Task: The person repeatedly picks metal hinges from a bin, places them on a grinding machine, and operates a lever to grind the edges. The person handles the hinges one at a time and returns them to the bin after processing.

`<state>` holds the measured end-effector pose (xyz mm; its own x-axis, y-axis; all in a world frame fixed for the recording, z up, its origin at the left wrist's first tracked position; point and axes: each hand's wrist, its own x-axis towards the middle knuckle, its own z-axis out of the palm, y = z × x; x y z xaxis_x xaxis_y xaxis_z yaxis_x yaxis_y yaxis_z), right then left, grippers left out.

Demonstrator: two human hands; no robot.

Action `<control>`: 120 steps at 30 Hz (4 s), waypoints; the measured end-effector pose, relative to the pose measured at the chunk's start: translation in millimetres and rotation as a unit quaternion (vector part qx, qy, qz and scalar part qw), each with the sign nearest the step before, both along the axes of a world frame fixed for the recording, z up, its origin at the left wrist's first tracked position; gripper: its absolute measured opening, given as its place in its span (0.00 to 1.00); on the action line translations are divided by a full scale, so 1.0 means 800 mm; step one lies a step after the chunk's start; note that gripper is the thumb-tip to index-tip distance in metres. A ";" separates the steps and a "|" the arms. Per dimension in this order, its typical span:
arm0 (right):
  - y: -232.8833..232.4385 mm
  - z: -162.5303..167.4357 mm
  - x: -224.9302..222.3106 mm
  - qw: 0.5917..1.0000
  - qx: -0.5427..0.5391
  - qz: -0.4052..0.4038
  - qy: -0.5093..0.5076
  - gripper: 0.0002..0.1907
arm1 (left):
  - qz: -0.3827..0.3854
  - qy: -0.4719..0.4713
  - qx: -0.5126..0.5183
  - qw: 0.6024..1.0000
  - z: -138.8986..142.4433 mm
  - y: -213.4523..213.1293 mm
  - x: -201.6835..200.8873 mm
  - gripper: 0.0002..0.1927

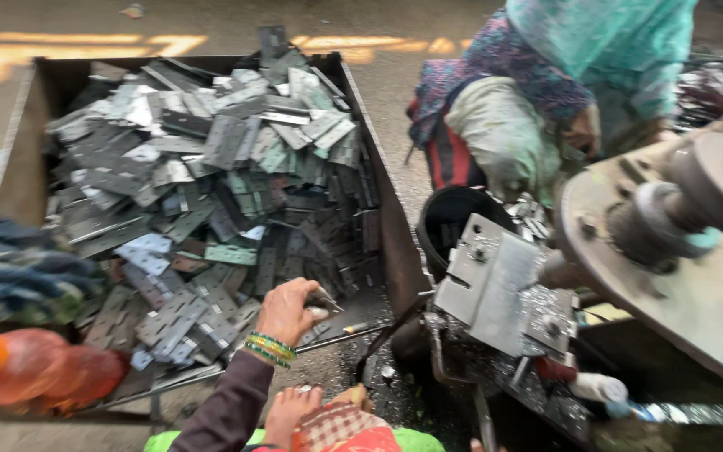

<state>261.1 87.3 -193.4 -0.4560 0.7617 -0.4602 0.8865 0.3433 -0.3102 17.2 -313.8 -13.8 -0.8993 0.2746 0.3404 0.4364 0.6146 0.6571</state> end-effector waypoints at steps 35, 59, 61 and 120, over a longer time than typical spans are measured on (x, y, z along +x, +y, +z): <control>-0.029 0.024 0.016 0.992 0.105 -0.007 -0.063 0.32 | -0.234 0.015 -0.206 0.950 0.038 0.334 0.039 0.33; -0.010 0.050 0.010 0.998 0.017 0.057 0.013 0.30 | -0.218 0.127 -0.184 0.950 0.022 0.313 0.028 0.28; 0.000 0.081 0.017 0.996 0.016 0.082 0.012 0.29 | -0.205 0.137 -0.182 0.952 0.019 0.321 0.032 0.29; -0.013 0.107 0.025 1.000 -0.005 0.025 -0.012 0.24 | -0.227 0.100 -0.222 0.943 0.032 0.319 0.037 0.41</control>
<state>281.5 76.5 -108.0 -0.4820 0.7341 -0.4784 0.8756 0.3845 -0.2923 46.6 -58.8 11.5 -0.5849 0.7708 0.2525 0.8087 0.5300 0.2553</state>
